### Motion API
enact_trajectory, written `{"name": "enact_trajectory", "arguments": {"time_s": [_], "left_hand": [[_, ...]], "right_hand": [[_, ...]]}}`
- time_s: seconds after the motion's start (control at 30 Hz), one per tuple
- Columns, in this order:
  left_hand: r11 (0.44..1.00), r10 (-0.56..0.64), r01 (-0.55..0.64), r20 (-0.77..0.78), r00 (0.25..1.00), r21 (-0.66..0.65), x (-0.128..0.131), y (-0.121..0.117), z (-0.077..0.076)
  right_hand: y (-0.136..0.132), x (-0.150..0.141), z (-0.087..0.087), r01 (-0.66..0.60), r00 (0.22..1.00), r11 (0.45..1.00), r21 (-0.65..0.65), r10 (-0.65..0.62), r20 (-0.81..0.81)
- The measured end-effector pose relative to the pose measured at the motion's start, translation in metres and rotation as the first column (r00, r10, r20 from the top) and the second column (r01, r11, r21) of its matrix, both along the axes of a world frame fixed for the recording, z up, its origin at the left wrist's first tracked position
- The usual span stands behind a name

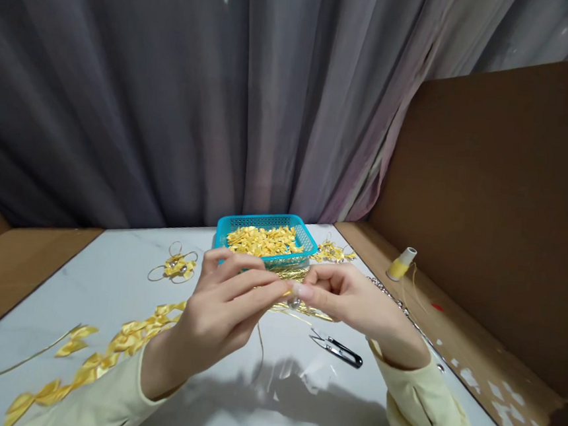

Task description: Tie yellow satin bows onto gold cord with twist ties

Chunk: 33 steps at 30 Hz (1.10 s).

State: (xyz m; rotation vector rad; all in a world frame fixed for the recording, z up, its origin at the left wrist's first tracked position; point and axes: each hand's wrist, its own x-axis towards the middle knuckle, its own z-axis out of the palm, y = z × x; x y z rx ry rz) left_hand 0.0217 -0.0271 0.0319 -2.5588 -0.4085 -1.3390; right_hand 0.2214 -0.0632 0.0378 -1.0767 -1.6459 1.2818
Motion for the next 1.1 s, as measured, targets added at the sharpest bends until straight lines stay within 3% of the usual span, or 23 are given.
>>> {"name": "enact_trajectory", "arguments": {"time_s": [0.07,0.2,0.43,0.53,0.73,0.87,0.97,1.1], "left_hand": [[1.000,0.030,-0.030,0.028,0.999,0.008,0.001,-0.002,-0.002],[0.995,0.033,-0.024,0.100,0.994,-0.099,0.006,-0.006,-0.001],[0.923,0.047,0.049,0.238,0.970,-0.381,0.010,-0.012,0.000],[0.836,0.078,0.074,0.251,0.965,-0.543,0.011,-0.016,0.004],[0.541,0.057,0.107,0.164,0.985,-0.834,0.011,-0.015,0.009],[0.423,-0.032,0.205,0.212,0.977,-0.883,0.010,-0.011,0.008],[0.376,-0.037,0.258,0.264,0.964,-0.890,0.010,-0.010,0.006],[0.294,-0.054,0.272,0.268,0.962,-0.916,0.012,-0.010,0.006]], "right_hand": [[0.000,-0.002,-0.002,-0.014,1.000,1.000,-0.010,0.015,0.026],[0.001,-0.006,-0.004,0.034,0.999,0.999,0.034,-0.035,0.010],[-0.007,-0.013,-0.003,0.211,0.970,0.922,0.325,-0.238,0.045],[-0.010,-0.012,-0.003,0.189,0.949,0.855,0.482,-0.286,0.136],[-0.010,-0.008,-0.004,0.065,0.912,0.731,0.680,-0.320,0.257],[-0.010,-0.007,-0.001,0.023,0.916,0.756,0.654,-0.277,0.289],[-0.010,-0.007,0.001,0.020,0.928,0.794,0.608,-0.240,0.283],[-0.010,-0.008,0.003,0.038,0.943,0.801,0.598,-0.227,0.244]]}}
